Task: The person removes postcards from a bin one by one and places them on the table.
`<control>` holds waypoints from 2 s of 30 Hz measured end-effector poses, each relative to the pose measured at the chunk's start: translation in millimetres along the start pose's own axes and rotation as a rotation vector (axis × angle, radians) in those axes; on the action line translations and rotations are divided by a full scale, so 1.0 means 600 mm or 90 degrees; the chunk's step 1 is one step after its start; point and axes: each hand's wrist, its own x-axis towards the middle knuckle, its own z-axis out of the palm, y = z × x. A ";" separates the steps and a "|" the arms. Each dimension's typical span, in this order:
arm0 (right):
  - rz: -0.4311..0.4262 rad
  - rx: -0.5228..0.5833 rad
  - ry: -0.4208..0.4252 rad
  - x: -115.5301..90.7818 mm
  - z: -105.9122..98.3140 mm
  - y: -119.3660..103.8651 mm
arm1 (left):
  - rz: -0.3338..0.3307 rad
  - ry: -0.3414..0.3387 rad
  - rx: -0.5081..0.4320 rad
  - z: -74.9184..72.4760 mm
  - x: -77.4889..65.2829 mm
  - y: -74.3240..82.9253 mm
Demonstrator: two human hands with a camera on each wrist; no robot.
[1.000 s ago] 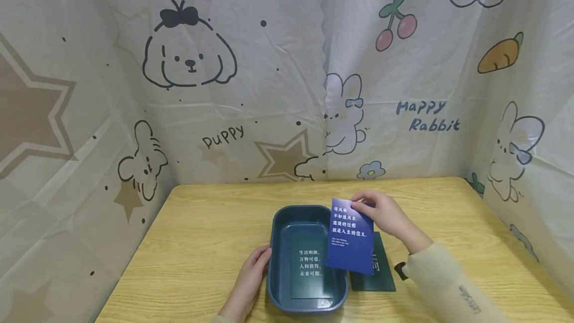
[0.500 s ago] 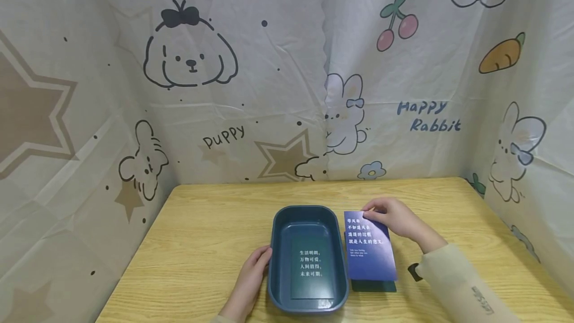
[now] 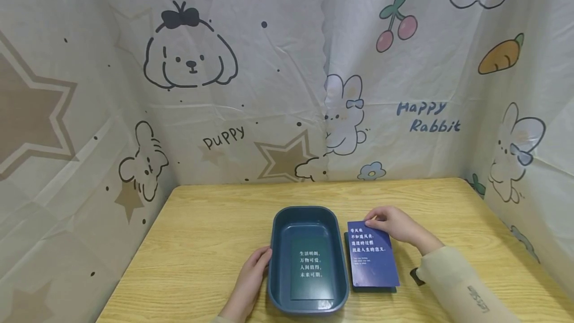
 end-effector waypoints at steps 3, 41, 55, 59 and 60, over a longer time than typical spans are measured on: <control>0.003 0.004 -0.009 0.001 0.003 0.003 | -0.001 0.003 0.001 0.000 0.000 0.000; 0.048 -0.054 -0.006 0.017 0.041 0.011 | 0.011 -0.002 -0.005 -0.001 0.001 -0.003; 0.046 -0.118 0.024 0.023 0.051 0.017 | 0.013 0.000 -0.007 -0.001 0.002 -0.003; 0.045 -0.143 0.029 0.023 0.053 0.019 | 0.010 -0.003 -0.009 -0.002 0.002 -0.004; 0.045 -0.150 0.031 0.023 0.054 0.019 | 0.010 -0.004 -0.009 -0.002 0.002 -0.004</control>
